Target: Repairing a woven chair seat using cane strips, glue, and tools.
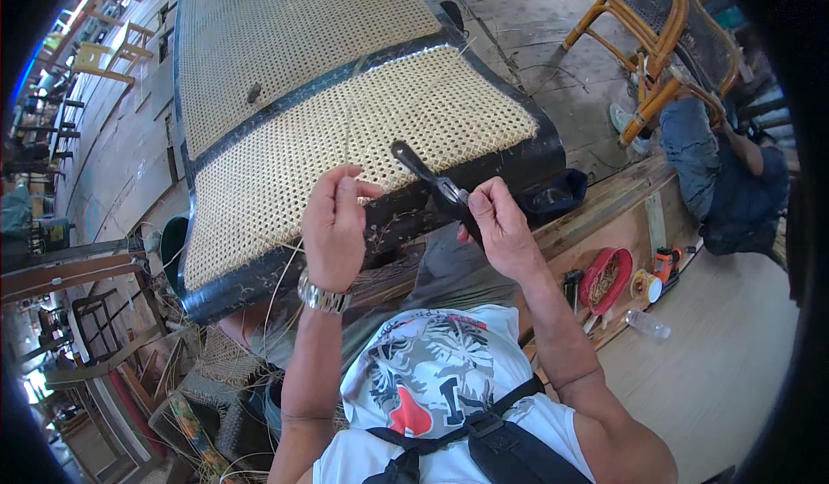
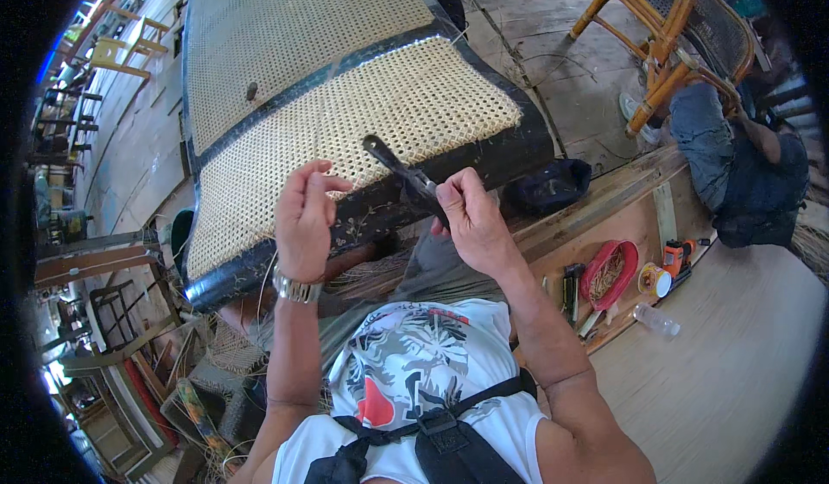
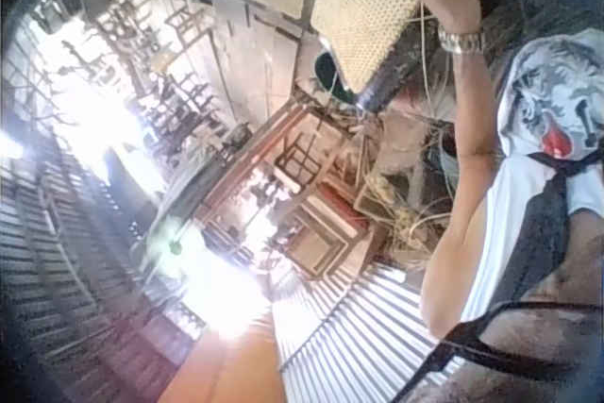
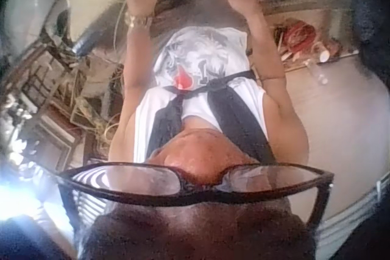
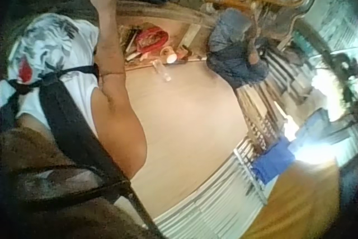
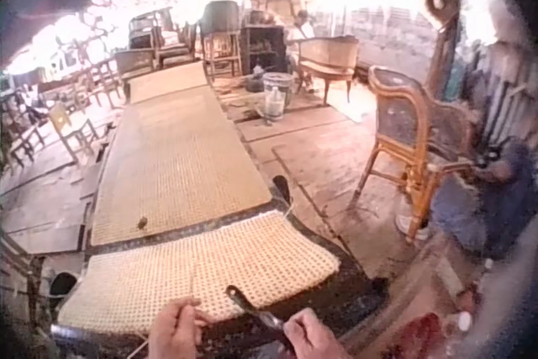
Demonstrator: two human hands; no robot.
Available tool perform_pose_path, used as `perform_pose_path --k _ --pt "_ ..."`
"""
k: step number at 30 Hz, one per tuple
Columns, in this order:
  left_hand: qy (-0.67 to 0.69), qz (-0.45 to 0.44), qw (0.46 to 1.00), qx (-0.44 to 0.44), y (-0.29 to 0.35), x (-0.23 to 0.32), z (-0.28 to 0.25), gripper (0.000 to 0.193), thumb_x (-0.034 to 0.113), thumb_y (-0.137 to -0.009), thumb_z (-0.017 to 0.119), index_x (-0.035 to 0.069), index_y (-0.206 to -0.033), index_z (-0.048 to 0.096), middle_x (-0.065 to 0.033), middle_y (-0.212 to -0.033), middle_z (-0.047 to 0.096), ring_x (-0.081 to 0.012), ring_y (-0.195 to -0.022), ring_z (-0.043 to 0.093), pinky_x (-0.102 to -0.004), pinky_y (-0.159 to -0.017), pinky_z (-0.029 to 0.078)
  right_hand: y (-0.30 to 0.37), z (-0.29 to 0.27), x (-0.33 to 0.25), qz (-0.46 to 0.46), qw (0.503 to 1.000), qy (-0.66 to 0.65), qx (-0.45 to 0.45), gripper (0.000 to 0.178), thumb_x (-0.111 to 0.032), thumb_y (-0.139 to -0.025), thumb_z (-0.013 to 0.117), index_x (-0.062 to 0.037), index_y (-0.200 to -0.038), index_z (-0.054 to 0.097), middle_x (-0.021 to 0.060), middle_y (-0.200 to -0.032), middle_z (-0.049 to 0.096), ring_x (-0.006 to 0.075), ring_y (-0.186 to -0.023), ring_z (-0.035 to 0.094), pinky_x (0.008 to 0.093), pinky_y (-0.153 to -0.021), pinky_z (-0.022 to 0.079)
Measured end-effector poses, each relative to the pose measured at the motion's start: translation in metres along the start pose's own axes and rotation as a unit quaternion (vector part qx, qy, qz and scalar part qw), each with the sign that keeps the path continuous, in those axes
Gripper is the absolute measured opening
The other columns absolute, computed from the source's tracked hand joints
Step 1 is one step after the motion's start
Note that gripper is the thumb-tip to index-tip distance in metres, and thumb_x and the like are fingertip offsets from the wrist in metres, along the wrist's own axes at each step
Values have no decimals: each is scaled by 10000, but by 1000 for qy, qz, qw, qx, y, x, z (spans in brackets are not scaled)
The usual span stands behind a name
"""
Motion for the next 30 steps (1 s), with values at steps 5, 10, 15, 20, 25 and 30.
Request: perform_pose_path --k 5,10,15,20,25,30 --pt "-53 16 977 -205 31 16 31 211 137 -1022 495 -23 -1018 632 -61 -738 683 -81 -622 620 -249 -566 470 -10 30 -8 -9 997 -32 -74 228 -287 -1071 456 -72 -997 464 12 -789 569 64 -639 551 227 -554 451" --pt "-9 -39 981 -188 29 -11 21 239 144 -1016 489 -54 -981 619 -86 -708 665 -137 -606 660 -276 -573 506 -12 52 -21 -34 999 -7 -28 211 -255 -1035 557 -56 -989 506 0 -740 576 54 -630 561 233 -542 457" --pt "-31 -62 978 -195 35 -19 2 266 174 -1018 488 -41 -963 635 -66 -654 650 -113 -599 648 -270 -563 496 -21 64 -10 6 992 -129 -13 207 -235 -1024 582 -42 -986 517 6 -737 593 58 -629 571 223 -540 462" --pt "-3 -49 980 -191 39 -29 -1 266 190 -1017 495 -26 -977 645 -55 -635 650 -103 -569 627 -266 -558 490 -25 78 -5 -33 997 -62 -26 227 -236 -1009 607 -24 -1012 526 22 -755 605 66 -599 560 220 -522 471" --pt "-10 -49 983 -178 40 -29 -8 266 201 -1011 512 -18 -943 647 -51 -618 645 -110 -537 607 -281 -518 473 -19 84 -24 5 994 -105 6 214 -225 -1005 615 -22 -1025 552 21 -762 625 58 -613 577 213 -521 467" --pt "-72 -11 985 -156 51 -12 -18 272 208 -1005 515 -11 -911 648 -43 -613 638 -100 -522 580 -280 -497 453 -16 89 -19 28 992 -106 -60 203 -220 -1020 588 -19 -990 585 17 -762 643 59 -611 595 211 -513 469"
Point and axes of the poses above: each hand's wrist, its own y-axis away from the middle knuckle, its own z-axis out of the palm, x = y × z, the point moved 7 cm from there along -y, towards the middle knuckle
